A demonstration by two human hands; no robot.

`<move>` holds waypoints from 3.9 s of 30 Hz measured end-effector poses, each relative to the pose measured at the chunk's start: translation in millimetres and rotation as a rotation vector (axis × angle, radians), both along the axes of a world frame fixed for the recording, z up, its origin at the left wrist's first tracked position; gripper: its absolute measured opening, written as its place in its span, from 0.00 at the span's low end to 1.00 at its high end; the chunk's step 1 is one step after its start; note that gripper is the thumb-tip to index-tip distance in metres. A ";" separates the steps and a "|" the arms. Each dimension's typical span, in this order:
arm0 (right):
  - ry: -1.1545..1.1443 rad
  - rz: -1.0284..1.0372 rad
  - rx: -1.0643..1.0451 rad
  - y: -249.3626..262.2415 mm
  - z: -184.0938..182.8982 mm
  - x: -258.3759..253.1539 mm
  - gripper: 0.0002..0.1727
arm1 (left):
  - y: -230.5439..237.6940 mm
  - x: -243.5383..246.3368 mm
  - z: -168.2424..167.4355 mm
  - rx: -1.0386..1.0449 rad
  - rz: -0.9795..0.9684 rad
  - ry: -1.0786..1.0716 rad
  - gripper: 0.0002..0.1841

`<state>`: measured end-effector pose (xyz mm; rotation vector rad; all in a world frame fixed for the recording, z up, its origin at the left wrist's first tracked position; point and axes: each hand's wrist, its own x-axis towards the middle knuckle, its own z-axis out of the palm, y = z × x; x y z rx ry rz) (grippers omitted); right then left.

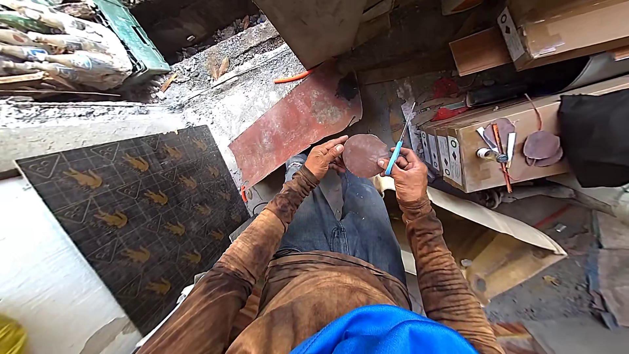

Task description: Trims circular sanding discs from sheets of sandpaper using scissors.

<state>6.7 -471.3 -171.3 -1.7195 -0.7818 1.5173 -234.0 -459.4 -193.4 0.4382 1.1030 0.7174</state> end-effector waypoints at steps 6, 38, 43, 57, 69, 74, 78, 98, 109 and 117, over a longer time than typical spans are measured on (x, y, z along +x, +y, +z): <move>0.004 0.024 0.012 1.0 -0.9 -3.5 0.30 | 9.7 13.7 6.4 -0.016 -0.009 0.308 0.23; 0.398 -0.049 0.050 -13.0 -26.3 16.5 0.28 | -8.0 17.0 10.9 0.061 0.089 0.249 0.19; 0.372 0.064 0.084 -11.9 -21.0 18.5 0.28 | -6.7 13.9 14.4 0.068 -0.084 0.119 0.18; -0.016 -0.109 -0.187 -20.3 -34.5 20.2 0.27 | -16.8 17.9 3.4 -0.103 0.186 0.092 0.12; 0.127 0.011 -0.263 -20.6 -27.6 11.9 0.27 | -24.8 4.3 -2.0 -0.047 0.273 0.204 0.11; -0.256 0.301 -0.218 -21.3 -30.8 13.9 0.35 | -20.6 7.1 4.2 -0.128 0.287 0.237 0.15; -0.392 0.505 -0.169 -25.3 -37.7 23.8 0.34 | -25.4 13.6 6.3 -0.144 0.224 0.216 0.15; 0.203 0.478 -0.496 24.5 -52.6 -83.4 0.24 | -88.4 -92.6 -12.7 -0.263 0.700 0.164 0.13; -0.525 1.530 -0.136 60.9 -66.9 -258.3 0.32 | -185.3 -208.7 -37.3 -0.667 1.340 0.249 0.16; -0.056 1.354 -0.147 43.6 -71.7 -323.9 0.18 | -193.7 -215.5 -42.9 -0.641 1.408 0.216 0.14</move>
